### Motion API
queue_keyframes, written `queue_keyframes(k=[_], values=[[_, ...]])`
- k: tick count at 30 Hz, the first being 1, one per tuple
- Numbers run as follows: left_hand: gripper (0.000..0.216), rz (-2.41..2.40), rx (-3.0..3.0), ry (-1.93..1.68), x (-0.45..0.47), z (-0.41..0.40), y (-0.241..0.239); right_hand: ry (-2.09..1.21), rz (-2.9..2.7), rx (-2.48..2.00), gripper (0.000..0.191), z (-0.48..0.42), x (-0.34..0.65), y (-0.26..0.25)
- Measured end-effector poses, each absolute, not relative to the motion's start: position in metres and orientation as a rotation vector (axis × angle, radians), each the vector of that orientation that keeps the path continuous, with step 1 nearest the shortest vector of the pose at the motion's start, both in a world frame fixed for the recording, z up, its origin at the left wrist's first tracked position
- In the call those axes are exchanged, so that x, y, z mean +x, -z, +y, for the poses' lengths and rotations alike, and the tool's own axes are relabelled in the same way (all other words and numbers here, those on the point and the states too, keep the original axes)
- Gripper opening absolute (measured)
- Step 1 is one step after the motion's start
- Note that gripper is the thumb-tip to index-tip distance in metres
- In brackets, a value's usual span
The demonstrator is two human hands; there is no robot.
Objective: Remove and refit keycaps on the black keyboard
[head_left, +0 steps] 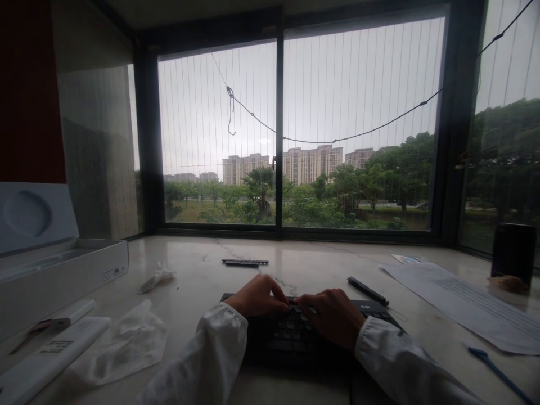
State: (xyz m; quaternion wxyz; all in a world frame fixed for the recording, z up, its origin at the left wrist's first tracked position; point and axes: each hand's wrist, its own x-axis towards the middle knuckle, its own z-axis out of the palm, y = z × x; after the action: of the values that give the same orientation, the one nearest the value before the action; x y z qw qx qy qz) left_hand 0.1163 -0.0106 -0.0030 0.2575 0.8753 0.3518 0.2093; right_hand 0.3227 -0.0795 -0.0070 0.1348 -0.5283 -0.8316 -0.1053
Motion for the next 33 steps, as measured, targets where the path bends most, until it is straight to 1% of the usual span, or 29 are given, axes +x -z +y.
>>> queue_keyframes(k=[11,33], values=[[0.032,0.918,2.414,-0.575,0.1175,-0.0147,-0.0013,0.282,-2.402,-1.531,0.036,-0.0772,0.3235,0.011],[0.03,0.918,2.417,-0.646,0.1196,-0.0107,0.0061,0.299,-2.466,-1.463,0.038,-0.0777,0.3233,0.0108]])
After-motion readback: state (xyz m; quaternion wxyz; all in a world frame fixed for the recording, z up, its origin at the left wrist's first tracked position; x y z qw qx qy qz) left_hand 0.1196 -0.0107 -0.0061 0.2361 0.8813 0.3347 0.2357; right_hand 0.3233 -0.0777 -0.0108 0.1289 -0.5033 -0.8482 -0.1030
